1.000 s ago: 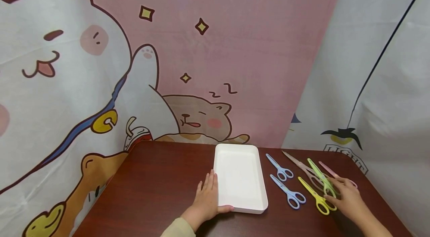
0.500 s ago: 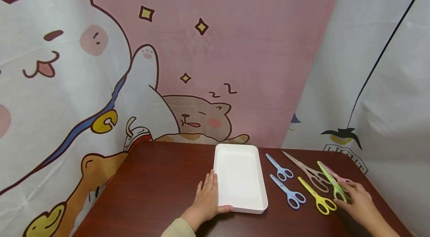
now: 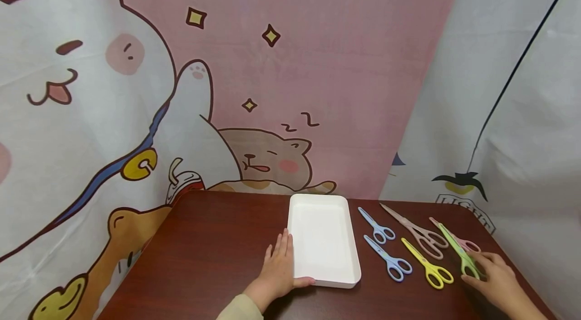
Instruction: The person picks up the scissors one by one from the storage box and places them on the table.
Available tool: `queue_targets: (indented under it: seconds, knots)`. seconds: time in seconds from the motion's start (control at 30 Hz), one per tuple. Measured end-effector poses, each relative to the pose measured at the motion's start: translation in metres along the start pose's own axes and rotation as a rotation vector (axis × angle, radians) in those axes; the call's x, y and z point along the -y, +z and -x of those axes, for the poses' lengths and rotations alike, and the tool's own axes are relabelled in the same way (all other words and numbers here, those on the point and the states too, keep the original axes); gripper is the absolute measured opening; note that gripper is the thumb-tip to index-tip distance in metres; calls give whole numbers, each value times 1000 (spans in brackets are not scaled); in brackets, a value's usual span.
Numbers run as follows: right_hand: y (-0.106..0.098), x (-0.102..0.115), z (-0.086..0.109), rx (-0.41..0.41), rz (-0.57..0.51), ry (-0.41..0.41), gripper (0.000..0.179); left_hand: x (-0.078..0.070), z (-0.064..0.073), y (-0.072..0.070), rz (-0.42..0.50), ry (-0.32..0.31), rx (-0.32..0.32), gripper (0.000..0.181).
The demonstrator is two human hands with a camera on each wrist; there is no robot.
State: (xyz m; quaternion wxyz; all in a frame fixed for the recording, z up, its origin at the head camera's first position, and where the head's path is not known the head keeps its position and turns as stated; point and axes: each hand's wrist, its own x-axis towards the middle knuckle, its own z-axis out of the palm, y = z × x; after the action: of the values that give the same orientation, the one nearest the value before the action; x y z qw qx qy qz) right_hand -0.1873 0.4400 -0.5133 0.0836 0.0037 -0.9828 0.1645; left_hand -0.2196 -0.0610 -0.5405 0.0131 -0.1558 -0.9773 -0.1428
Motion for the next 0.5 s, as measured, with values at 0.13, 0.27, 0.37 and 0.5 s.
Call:
queue_targets:
  seconds: [0.13, 0.27, 0.37, 0.5]
  knots:
    - [1, -5, 2, 12, 20, 7, 69, 0, 0, 0, 9, -2, 4, 133]
    - [0, -10, 3, 78, 28, 42, 75, 0, 1, -1, 13, -4, 11, 132]
    - [-1, -15, 4, 116, 28, 54, 79, 0, 1, -1, 18, -2, 9, 132]
    - [-3, -22, 5, 163, 42, 51, 79, 0, 1, -1, 16, -3, 6, 132]
